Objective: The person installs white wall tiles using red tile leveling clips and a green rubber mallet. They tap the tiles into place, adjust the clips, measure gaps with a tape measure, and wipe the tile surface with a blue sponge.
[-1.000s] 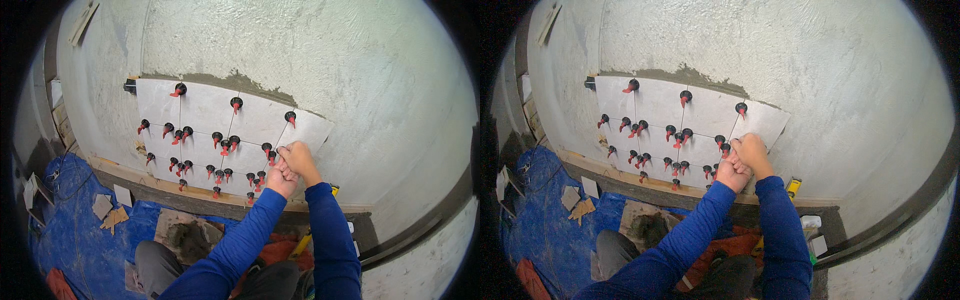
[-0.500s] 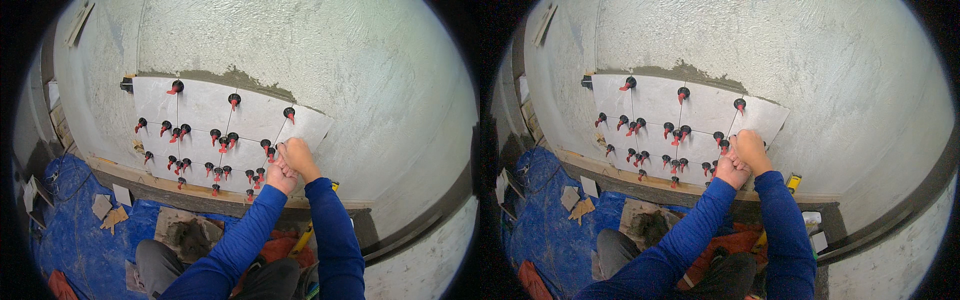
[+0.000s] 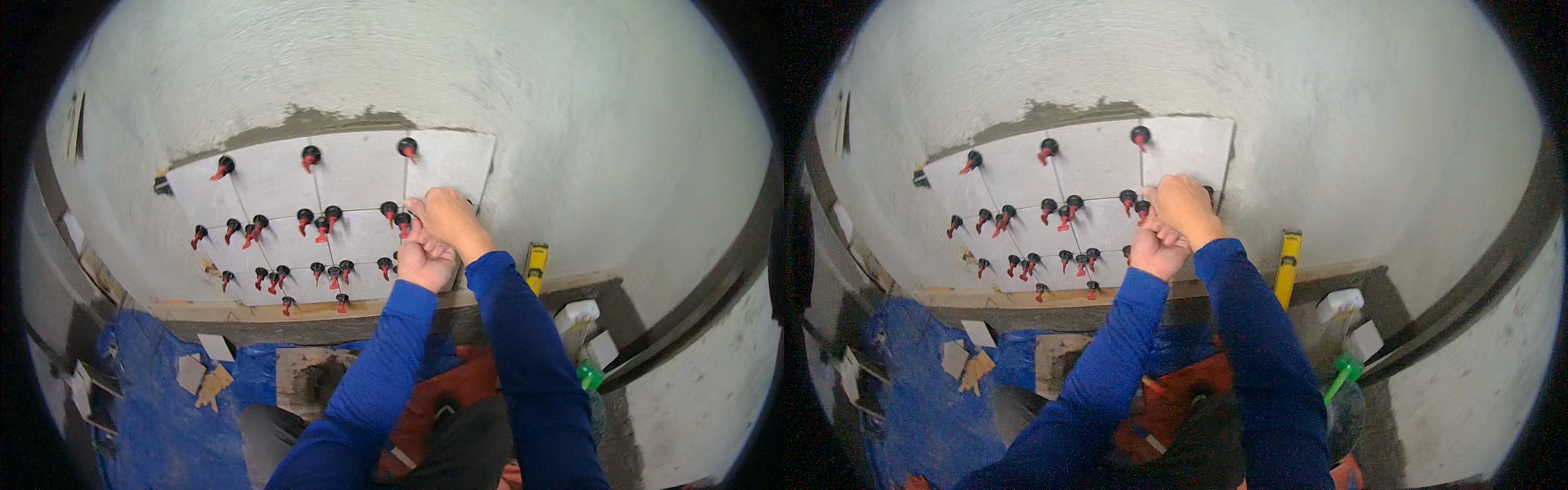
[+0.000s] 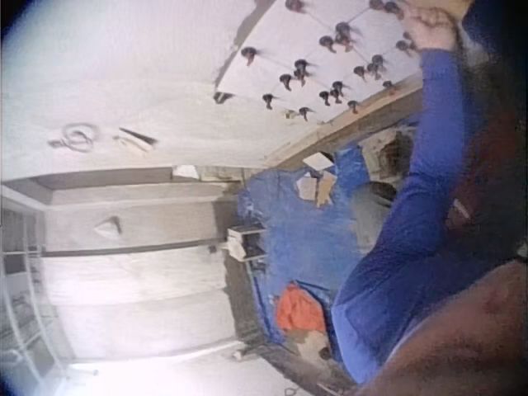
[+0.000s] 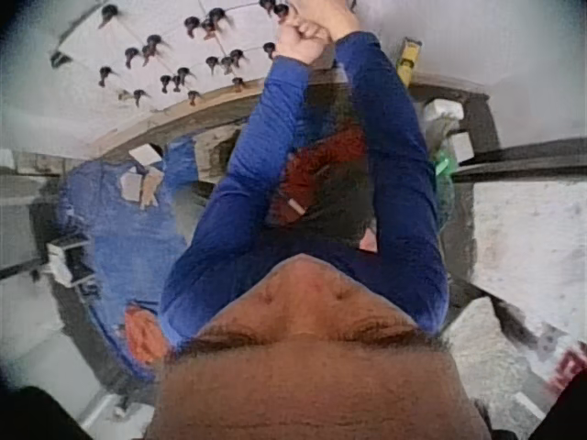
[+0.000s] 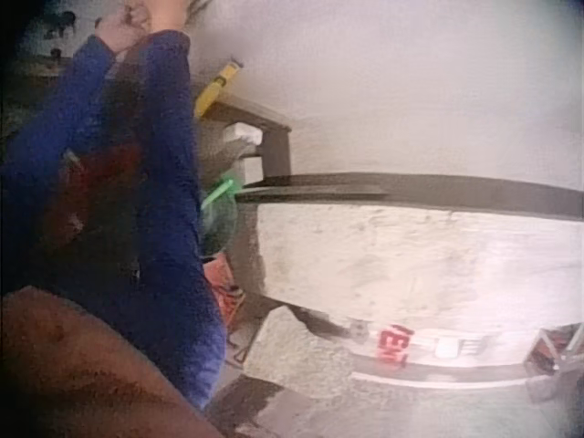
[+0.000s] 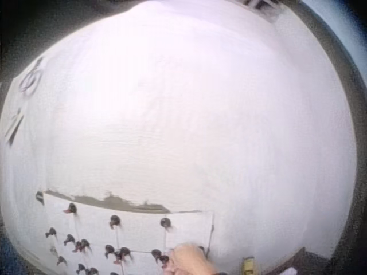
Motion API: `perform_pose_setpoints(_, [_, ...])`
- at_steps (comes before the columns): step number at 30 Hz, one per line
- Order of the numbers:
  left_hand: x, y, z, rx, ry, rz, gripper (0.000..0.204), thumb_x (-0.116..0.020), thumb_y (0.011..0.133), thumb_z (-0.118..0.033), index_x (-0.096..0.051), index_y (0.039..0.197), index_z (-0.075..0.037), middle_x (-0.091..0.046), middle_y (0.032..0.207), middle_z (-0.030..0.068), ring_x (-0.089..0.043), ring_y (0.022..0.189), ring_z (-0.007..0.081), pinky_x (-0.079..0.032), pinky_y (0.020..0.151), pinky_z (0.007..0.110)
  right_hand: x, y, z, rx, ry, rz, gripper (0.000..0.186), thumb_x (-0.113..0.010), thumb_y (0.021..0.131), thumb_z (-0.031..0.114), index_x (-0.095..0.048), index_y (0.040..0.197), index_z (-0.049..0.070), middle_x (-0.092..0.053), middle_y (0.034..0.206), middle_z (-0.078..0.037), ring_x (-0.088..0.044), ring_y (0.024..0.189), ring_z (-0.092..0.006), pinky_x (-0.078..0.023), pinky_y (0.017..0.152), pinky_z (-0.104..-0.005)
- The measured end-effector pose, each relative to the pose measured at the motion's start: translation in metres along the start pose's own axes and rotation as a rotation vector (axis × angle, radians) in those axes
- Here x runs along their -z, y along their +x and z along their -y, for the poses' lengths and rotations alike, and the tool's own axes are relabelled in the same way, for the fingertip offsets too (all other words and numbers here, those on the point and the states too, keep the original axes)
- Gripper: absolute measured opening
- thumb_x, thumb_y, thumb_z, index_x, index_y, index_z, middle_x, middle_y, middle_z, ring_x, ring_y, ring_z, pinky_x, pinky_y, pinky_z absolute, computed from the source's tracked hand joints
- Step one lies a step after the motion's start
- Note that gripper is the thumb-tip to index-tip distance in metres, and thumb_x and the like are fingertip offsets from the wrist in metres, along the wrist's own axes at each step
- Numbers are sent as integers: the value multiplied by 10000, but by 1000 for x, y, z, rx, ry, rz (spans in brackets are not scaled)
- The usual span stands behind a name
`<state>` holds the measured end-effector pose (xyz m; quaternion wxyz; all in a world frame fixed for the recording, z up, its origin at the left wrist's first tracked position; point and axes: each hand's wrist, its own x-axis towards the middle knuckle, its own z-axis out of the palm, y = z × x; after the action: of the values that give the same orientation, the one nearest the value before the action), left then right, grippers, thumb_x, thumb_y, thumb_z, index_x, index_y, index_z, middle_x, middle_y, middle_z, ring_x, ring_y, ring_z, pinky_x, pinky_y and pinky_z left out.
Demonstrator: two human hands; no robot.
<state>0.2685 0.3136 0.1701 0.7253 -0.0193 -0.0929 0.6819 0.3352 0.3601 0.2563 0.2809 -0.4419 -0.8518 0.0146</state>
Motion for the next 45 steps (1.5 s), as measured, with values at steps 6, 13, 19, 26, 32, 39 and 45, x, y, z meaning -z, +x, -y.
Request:
perform_pose_setpoints(6, [28,-113,-32,219,763,-110,443,-557,1064,-439,-638,1254,-46,-554,766,-43,-501,678,106,-413,649,260,1,-53,-37,-308,679,-629,346,-647,982,320,-760,984,-6,-724,903,-245,-713,882,-410,-555,824,-484])
perform_pose_setpoints(13, [106,-253,-158,142,1981,-576,409,-684,1005,-373,-697,1150,10,-657,852,14,-585,752,110,-461,706,278,-46,-48,-76,-265,601,-683,355,-620,920,103,-673,1243,-36,-689,1193,-220,-649,1132,-379,-492,1002,-448])
perform_pose_setpoints(19, [157,-294,-203,108,1858,-667,410,-738,973,-349,-711,1162,14,-696,880,21,-625,751,113,-513,683,285,-49,-44,-83,-228,589,-705,340,-546,921,56,-698,1212,-33,-688,1201,-223,-638,1158,-381,-483,1027,-464])
perform_pose_setpoints(26, [153,-303,-210,154,1888,-800,384,-741,971,-329,-702,1157,3,-710,932,40,-665,829,141,-561,752,314,-50,-43,-83,-236,549,-720,355,-521,901,34,-725,1188,-11,-699,1191,-217,-634,1166,-378,-467,1049,-462])
perform_pose_setpoints(32, [125,-292,-199,127,2122,-627,366,-747,960,-318,-726,1141,-1,-721,876,64,-668,769,163,-538,706,324,-45,-39,-97,-190,584,-686,327,-549,911,74,-741,1167,8,-734,1106,-211,-685,1075,-360,-509,992,-446])
perform_pose_setpoints(39, [98,-304,-209,135,2661,-503,336,-762,906,-316,-757,1099,-41,-750,964,184,-732,861,302,-566,777,391,-10,-53,-71,-359,522,-785,271,-762,903,191,-745,1091,-4,-765,969,-149,-709,862,-186,-549,785,-322])
perform_pose_setpoints(45, [101,-297,-203,138,2631,-478,375,-740,912,-361,-748,1091,-32,-745,1021,211,-735,909,339,-567,814,422,0,-53,-8,-276,760,-835,235,-807,900,223,-703,895,12,-698,784,-37,-617,691,-99,-496,643,-258])
